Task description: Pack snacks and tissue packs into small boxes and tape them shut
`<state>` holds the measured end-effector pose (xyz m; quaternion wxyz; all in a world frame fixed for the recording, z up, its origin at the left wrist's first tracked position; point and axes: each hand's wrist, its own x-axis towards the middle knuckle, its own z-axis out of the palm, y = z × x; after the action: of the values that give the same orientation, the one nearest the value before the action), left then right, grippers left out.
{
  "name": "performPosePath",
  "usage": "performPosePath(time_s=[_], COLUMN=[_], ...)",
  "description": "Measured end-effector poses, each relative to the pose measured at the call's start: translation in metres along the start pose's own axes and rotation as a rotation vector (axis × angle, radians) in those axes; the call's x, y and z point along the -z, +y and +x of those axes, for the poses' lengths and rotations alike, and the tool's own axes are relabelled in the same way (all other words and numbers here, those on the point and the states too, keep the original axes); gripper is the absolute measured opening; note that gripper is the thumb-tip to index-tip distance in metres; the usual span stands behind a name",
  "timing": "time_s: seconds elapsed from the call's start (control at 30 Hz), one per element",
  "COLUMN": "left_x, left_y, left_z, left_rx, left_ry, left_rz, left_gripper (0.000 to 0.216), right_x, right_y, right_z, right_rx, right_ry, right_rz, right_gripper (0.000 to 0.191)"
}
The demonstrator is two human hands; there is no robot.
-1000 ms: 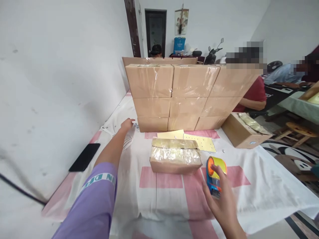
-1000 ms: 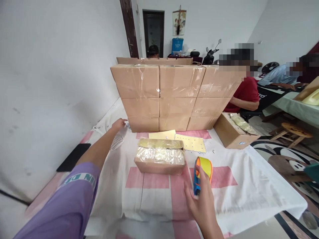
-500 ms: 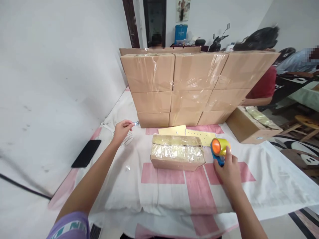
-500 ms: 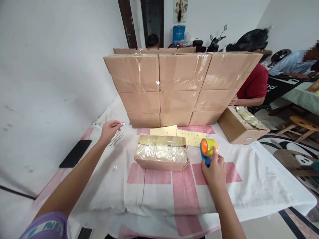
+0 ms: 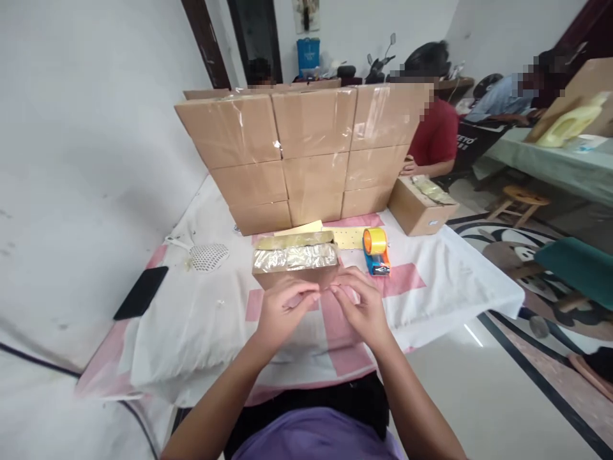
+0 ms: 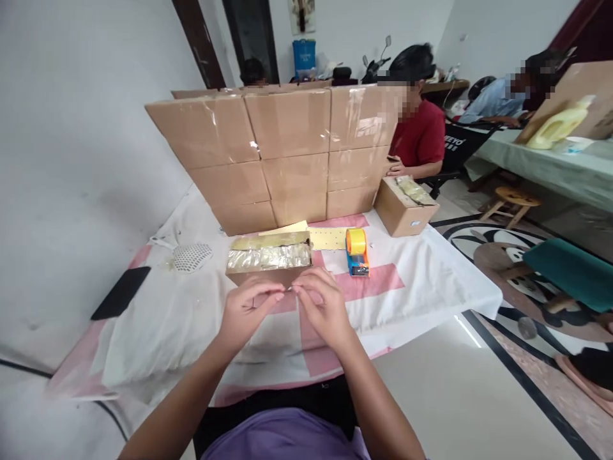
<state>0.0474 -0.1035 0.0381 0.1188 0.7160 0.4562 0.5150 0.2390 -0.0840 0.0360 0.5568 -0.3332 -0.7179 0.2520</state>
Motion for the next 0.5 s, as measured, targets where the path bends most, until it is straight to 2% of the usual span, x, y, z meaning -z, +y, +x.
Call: performPosePath(time_s=[0.07, 0.13, 0.2, 0.3, 0.4, 0.5], left_x=[0.003, 0.011, 0.02, 0.031, 0.036, 0.037], left_y=[-0.022, -0.052, -0.084, -0.117, -0.124, -0.12], left_z=[0.013, 0.031, 0.048, 0.065, 0.069, 0.066], left_rx=[0.072, 0.229, 0.362, 0.448, 0.512, 0.535], left_ry=[0.095, 0.183, 0.112, -0.031, -0.075, -0.082], left_rz=[0.213, 0.387, 0.317, 0.133, 0.093, 0.082], left_gripper=[0.019, 0.033, 0.042, 0.051, 0.058, 0.059], right_x=[0.017, 0.026, 0.024, 0.007, -0.008, -0.008], right_y=[0.031, 0.065, 0.097, 0.129, 0.141, 0.142], right_z=[0.003, 0.011, 0.019, 0.021, 0.012, 0.002], right_rx=[-0.112, -0.228, -0.291, -0.287, -0.246, -0.196], right_ry=[0.047, 0.063, 0.018, -0.052, -0.098, -0.163], right_rz=[0.008, 0.077, 0.178, 0.247, 0.263, 0.194], right_gripper=[0.01, 0.014, 0.014, 0.014, 0.024, 0.029])
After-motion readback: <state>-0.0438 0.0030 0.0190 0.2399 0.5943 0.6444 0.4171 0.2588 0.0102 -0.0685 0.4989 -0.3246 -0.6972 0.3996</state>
